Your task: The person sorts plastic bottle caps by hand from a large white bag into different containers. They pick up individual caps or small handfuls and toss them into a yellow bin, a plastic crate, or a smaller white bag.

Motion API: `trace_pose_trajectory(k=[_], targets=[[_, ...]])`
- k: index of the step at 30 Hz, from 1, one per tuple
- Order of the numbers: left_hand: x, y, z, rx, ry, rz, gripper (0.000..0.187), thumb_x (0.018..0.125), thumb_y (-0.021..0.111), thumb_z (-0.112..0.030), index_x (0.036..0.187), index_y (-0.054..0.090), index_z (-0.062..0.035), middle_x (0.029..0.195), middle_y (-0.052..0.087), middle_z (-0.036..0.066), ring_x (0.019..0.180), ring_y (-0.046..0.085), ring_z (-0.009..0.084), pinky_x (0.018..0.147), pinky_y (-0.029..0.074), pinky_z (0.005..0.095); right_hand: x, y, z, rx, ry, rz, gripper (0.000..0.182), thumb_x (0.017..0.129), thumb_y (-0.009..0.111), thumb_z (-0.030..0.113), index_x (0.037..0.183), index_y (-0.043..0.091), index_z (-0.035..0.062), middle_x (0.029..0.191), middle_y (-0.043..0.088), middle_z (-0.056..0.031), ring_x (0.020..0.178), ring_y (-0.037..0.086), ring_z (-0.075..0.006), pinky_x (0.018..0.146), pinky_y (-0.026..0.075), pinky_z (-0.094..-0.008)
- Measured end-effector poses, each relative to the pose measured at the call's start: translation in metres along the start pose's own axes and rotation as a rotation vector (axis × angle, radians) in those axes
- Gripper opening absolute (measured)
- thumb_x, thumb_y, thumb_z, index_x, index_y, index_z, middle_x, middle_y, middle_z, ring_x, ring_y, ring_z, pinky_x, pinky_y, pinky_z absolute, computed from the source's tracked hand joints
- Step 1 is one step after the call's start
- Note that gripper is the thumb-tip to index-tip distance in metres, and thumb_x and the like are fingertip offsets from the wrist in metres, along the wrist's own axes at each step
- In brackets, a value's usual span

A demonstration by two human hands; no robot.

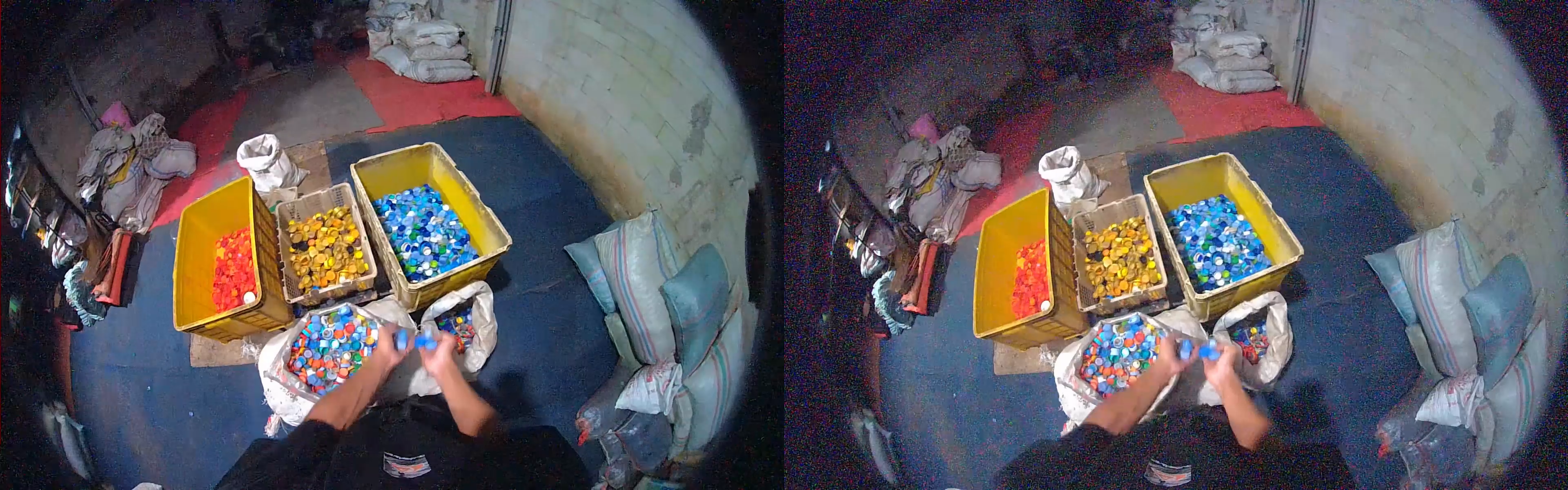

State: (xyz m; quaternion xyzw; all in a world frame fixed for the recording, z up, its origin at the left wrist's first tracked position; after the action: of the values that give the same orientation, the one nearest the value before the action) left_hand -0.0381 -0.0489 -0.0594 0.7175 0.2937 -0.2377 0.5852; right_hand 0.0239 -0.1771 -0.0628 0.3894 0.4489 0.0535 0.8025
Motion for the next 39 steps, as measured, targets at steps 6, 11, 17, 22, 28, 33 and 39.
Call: trace_pose_trajectory(k=[6, 11, 17, 22, 28, 33, 39], targets=[[-0.006, 0.191, -0.091, -0.141, 0.207, 0.403, 0.08, 0.085, 0.052, -0.051, 0.139, 0.027, 0.0021, 0.142, 0.033, 0.025, 0.131, 0.032, 0.0421, 0.111, 0.02, 0.0566, 0.027, 0.149, 0.104, 0.087, -0.215, 0.487, 0.01, 0.066, 0.05, 0.011, 0.069, 0.047, 0.0012, 0.081, 0.055, -0.0148, 0.086, 0.056, -0.0334, 0.094, 0.045, -0.045], [-0.005, 0.132, -0.098, -0.062, 0.268, 0.117, 0.086, 0.083, 0.054, -0.056, 0.139, 0.025, 0.0026, 0.142, 0.028, 0.027, 0.127, 0.035, 0.0388, 0.106, 0.027, 0.0518, 0.024, 0.15, 0.104, 0.008, -0.296, 0.225, 0.01, 0.074, 0.048, 0.012, 0.073, 0.042, 0.0048, 0.088, 0.052, -0.0171, 0.095, 0.054, -0.0372, 0.099, 0.04, -0.0512], [-0.04, -0.075, -0.041, 0.02, 0.148, -0.153, 0.036, 0.09, 0.051, -0.041, 0.098, 0.048, -0.0058, 0.087, 0.058, 0.009, 0.085, 0.058, 0.0251, 0.081, 0.049, 0.0374, 0.043, -0.001, 0.025, -0.514, -0.126, 0.161, 0.025, 0.088, 0.048, 0.012, 0.11, 0.042, 0.0025, 0.116, 0.051, -0.0186, 0.106, 0.056, -0.0396, 0.094, 0.044, -0.0549], [-0.082, -0.202, -0.001, -0.039, 0.137, -0.149, 0.026, 0.093, 0.048, -0.033, 0.089, 0.048, -0.0079, 0.079, 0.055, 0.004, 0.077, 0.058, 0.02, 0.075, 0.052, 0.0332, 0.039, -0.075, -0.044, -0.781, -0.132, 0.008, 0.049, 0.081, 0.053, -0.004, 0.127, 0.038, 0.0057, 0.124, 0.049, -0.0184, 0.102, 0.058, -0.0338, 0.075, 0.054, -0.0413], [-0.137, -0.223, 0.011, -0.144, 0.213, -0.264, 0.021, 0.097, 0.044, -0.028, 0.092, 0.048, -0.0076, 0.078, 0.053, 0.003, 0.074, 0.059, 0.0179, 0.075, 0.057, 0.0317, 0.039, -0.059, -0.116, -1.824, -0.518, 0.254, 0.052, 0.07, 0.053, -0.007, 0.121, 0.051, 0.0016, 0.116, 0.06, -0.0202, 0.108, 0.059, -0.03, 0.092, 0.047, -0.0371], [-0.154, -0.252, 0.026, -0.185, 0.164, -0.377, 0.033, 0.098, 0.041, -0.027, 0.119, 0.048, -0.0019, 0.109, 0.059, 0.014, 0.089, 0.06, 0.021, 0.08, 0.053, 0.0338, 0.042, -0.024, -0.173, -1.854, -0.629, 0.485, 0.035, 0.072, 0.056, -0.002, 0.106, 0.057, 0.0008, 0.101, 0.063, -0.0185, 0.1, 0.06, -0.0343, 0.087, 0.047, -0.042], [-0.166, -0.284, 0.046, -0.15, 0.07, -0.417, 0.03, 0.097, 0.046, -0.027, 0.115, 0.052, -0.003, 0.114, 0.058, 0.014, 0.094, 0.06, 0.0235, 0.082, 0.052, 0.0347, 0.058, 0.015, -0.217, -2.027, -0.67, 0.524, 0.037, 0.072, 0.066, 0.01, 0.107, 0.056, 0.0013, 0.096, 0.062, -0.0198, 0.096, 0.056, -0.0387, 0.085, 0.044, -0.0488]])
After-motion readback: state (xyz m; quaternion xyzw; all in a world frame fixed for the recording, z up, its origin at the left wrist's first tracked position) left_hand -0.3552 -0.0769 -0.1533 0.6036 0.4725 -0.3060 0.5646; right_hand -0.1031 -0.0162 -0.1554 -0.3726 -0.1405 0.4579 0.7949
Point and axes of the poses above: each hand's wrist, its own x-axis towards the middle knuckle, its own y-axis out of the palm, z = x × y, the point moved 1 cm from there along x, towards the middle knuckle
